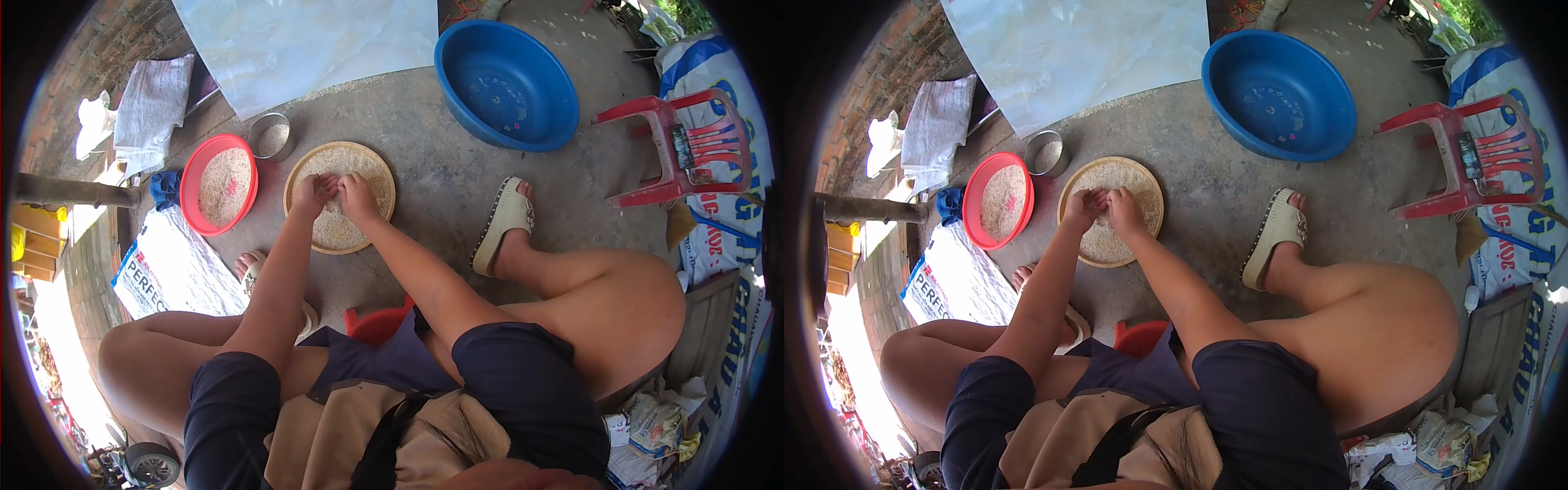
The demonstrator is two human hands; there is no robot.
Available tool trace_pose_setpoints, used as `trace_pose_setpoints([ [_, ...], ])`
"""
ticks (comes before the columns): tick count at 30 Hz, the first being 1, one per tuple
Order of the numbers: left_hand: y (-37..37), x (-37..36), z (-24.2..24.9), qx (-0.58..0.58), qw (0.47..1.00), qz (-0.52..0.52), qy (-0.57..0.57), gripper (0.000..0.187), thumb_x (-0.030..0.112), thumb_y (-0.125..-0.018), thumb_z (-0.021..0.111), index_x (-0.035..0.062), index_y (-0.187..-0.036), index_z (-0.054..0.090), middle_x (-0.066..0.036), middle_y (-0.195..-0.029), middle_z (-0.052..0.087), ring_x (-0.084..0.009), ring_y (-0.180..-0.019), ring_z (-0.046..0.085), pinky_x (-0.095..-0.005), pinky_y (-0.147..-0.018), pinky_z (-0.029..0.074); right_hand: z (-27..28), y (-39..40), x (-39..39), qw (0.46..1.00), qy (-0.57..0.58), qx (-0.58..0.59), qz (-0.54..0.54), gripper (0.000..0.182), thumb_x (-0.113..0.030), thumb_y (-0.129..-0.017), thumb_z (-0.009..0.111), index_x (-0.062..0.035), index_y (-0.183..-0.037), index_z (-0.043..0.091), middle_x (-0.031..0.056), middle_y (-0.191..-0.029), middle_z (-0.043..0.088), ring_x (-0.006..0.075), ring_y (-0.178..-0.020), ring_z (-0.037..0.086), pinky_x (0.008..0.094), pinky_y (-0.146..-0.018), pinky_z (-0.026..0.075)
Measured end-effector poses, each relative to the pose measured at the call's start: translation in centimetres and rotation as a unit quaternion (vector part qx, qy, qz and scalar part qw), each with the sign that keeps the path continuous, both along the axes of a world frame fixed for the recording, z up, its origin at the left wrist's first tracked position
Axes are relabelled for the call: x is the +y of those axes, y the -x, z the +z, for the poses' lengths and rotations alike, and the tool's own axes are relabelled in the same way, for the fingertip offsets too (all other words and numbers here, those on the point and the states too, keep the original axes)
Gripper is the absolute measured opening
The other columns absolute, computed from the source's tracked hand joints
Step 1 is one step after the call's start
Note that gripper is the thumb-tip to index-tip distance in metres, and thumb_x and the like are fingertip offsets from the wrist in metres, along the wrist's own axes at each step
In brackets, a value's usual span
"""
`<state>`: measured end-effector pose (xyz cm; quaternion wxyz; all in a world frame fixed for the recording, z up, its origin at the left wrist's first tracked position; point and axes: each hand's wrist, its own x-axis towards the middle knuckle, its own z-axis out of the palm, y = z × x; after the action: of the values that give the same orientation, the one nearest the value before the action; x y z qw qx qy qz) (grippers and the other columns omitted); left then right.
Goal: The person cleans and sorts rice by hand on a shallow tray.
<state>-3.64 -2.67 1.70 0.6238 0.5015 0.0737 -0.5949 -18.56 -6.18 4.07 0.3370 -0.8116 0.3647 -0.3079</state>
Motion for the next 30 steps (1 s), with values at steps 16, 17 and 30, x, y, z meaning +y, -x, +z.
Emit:
trace_pose_setpoints([
  [16,-1.6,0.1,0.8,0.010,0.997,0.081,0.005,0.029,0.016,-0.091,0.036,-0.0041,-0.104,0.053,-0.013,-0.095,0.060,-0.0224,-0.085,0.061,-0.0321,-0.077,0.053,-0.6,4.8,-0.4,0.977,0.142,0.126,0.091,0.022,-0.017,-0.077,0.062,-0.0042,-0.093,0.054,0.0116,-0.096,0.051,0.0300,-0.095,0.050,0.0397,-0.082,0.043],
  [17,-1.7,0.2,0.6,0.010,0.997,0.082,0.004,0.029,0.016,-0.091,0.036,-0.0041,-0.104,0.053,-0.013,-0.095,0.060,-0.0224,-0.085,0.061,-0.0321,-0.077,0.053,-1.0,4.6,-0.4,0.977,0.142,0.127,0.092,0.022,-0.017,-0.077,0.062,-0.0042,-0.093,0.054,0.0116,-0.096,0.051,0.0300,-0.095,0.050,0.0397,-0.082,0.043],
  [30,-1.2,0.2,0.2,-0.008,0.997,0.056,0.055,0.033,0.001,-0.090,0.036,-0.0095,-0.121,0.040,-0.019,-0.111,0.053,-0.0274,-0.099,0.058,-0.0321,-0.087,0.051,-2.7,2.7,-0.7,0.985,0.029,0.149,0.076,0.006,-0.003,-0.076,0.053,-0.0029,-0.082,0.054,0.0145,-0.087,0.053,0.0325,-0.088,0.053,0.0409,-0.076,0.044],
])
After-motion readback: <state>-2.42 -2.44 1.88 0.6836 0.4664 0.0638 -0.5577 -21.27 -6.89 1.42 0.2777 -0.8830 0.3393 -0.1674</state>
